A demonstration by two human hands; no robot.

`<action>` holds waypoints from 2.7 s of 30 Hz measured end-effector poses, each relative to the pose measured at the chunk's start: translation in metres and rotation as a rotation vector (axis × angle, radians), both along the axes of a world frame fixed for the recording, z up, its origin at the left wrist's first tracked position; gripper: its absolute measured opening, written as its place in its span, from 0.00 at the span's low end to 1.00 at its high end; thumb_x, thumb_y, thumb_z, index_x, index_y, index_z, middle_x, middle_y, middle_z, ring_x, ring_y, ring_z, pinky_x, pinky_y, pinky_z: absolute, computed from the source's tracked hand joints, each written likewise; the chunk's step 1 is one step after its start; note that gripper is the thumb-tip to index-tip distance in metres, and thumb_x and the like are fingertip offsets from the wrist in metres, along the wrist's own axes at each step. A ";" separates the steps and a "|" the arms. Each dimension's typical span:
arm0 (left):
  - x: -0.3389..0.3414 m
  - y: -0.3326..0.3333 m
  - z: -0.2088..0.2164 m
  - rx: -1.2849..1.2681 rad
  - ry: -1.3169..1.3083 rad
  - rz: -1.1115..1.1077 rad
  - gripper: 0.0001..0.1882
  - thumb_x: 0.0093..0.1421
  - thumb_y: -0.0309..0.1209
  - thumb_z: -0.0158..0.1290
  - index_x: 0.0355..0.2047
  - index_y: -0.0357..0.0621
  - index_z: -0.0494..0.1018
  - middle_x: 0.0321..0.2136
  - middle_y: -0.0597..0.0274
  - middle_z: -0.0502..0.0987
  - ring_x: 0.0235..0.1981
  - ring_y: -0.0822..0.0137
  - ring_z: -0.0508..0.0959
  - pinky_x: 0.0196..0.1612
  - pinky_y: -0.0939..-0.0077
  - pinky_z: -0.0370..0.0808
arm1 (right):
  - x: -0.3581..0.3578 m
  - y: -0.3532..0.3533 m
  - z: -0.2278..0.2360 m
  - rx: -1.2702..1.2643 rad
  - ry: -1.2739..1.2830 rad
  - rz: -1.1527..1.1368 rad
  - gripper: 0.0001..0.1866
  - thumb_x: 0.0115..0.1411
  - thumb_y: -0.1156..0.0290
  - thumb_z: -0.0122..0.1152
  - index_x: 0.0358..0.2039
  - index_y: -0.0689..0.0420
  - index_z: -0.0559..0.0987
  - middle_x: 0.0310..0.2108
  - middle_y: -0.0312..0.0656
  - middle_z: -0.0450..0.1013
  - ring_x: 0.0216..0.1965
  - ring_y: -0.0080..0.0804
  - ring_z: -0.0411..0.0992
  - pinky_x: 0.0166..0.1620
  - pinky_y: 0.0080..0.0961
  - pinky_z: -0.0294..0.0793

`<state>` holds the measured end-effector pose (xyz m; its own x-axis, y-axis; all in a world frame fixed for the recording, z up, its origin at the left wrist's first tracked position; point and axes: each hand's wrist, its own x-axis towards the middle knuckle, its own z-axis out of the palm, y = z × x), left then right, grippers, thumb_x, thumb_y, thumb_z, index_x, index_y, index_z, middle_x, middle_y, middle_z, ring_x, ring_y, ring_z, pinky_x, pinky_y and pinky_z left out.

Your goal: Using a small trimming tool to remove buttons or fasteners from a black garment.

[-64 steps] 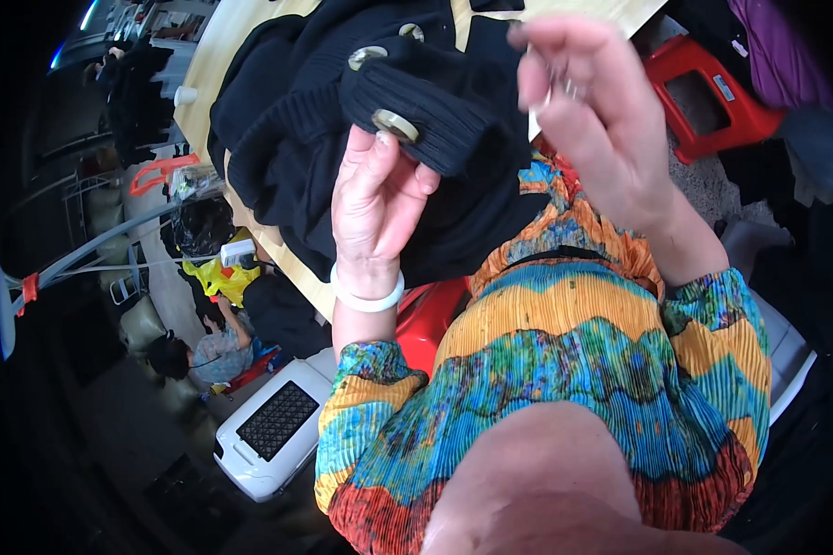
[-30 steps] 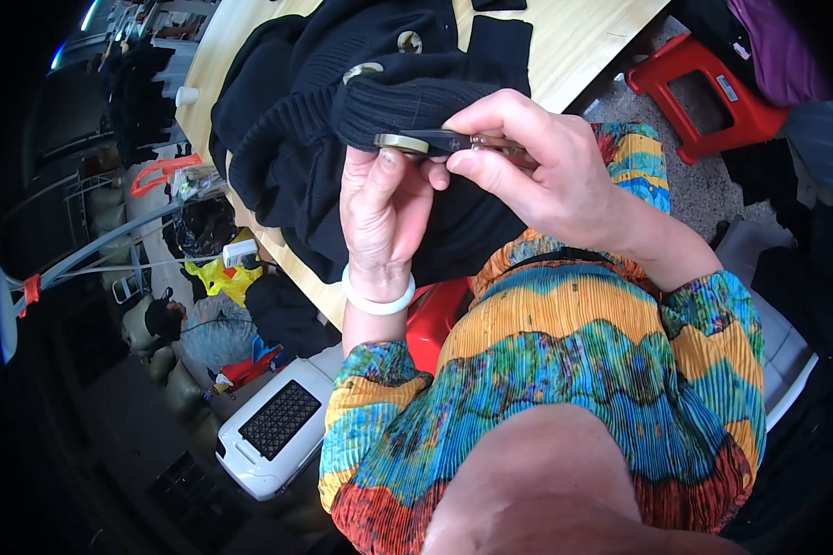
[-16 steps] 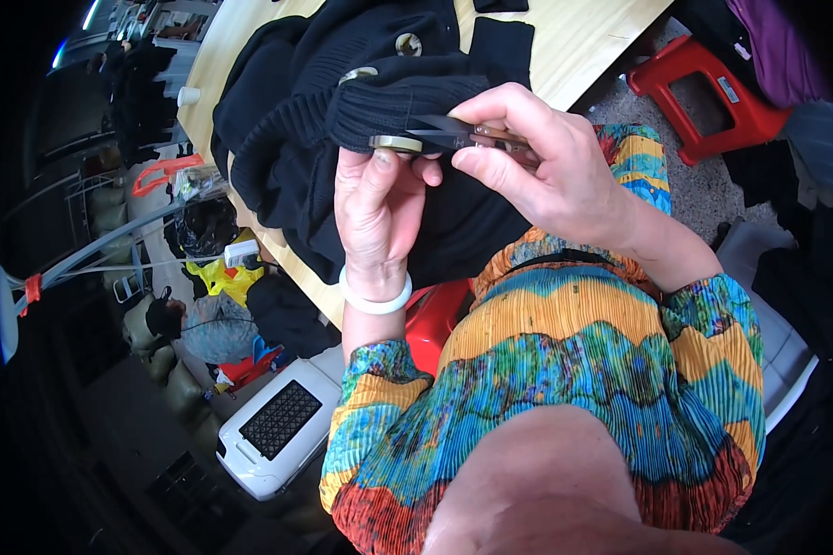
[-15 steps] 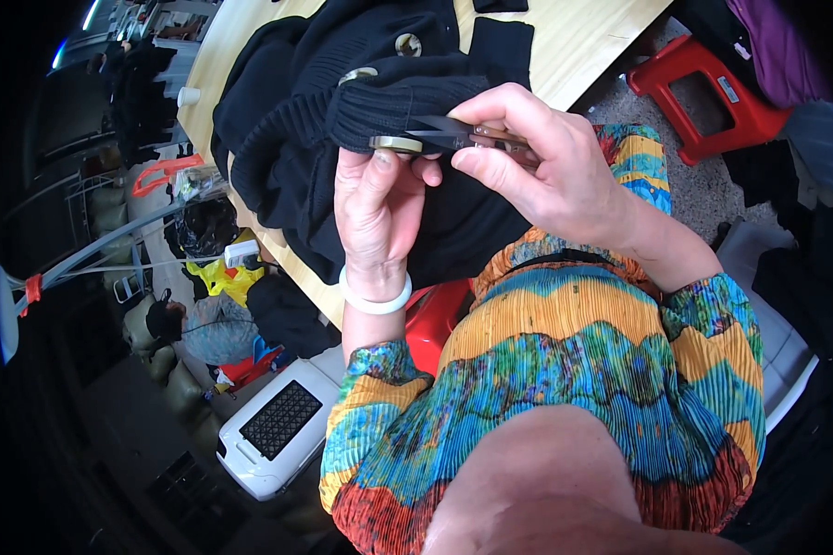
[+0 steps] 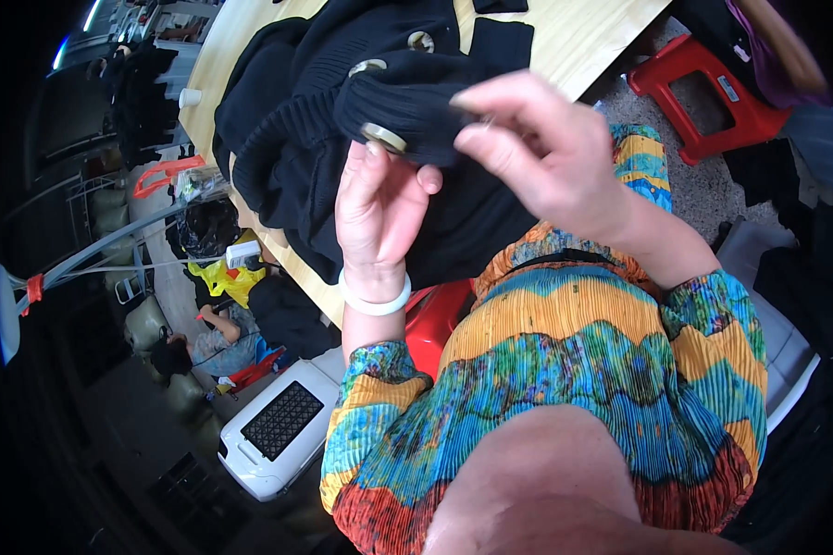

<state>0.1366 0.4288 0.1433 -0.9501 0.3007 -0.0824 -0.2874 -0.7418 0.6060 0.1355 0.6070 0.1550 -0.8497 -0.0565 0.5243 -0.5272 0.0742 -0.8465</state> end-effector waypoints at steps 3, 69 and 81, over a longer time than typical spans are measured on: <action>-0.002 -0.007 0.000 0.107 -0.004 -0.050 0.18 0.59 0.31 0.45 0.50 0.42 0.62 0.44 0.58 0.69 0.39 0.63 0.71 0.32 0.72 0.70 | -0.013 0.006 -0.003 -0.244 -0.063 0.014 0.15 0.51 0.76 0.60 0.40 0.59 0.70 0.26 0.35 0.71 0.27 0.14 0.70 0.28 0.12 0.70; -0.056 -0.106 0.052 -2.275 0.874 0.145 0.19 0.46 0.33 0.58 0.39 0.43 0.69 0.31 0.54 0.71 0.35 0.52 0.72 0.40 0.64 0.68 | -0.056 0.056 -0.026 0.504 -0.379 0.078 0.17 0.52 0.71 0.58 0.43 0.60 0.72 0.31 0.40 0.72 0.32 0.24 0.71 0.37 0.20 0.70; -0.021 -0.090 0.156 -1.854 1.019 1.089 0.10 0.51 0.15 0.44 0.34 0.37 0.67 0.23 0.54 0.72 0.25 0.65 0.75 0.32 0.78 0.70 | -0.082 -0.038 -0.003 0.328 -0.125 0.647 0.34 0.43 0.57 0.67 0.48 0.62 0.68 0.41 0.48 0.70 0.43 0.36 0.69 0.47 0.26 0.67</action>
<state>0.1160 0.3389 0.2996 -0.5489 0.0513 0.8343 0.3748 0.9073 0.1908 0.0530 0.5689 0.1517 -0.6455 -0.7043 0.2954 -0.4524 0.0409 -0.8909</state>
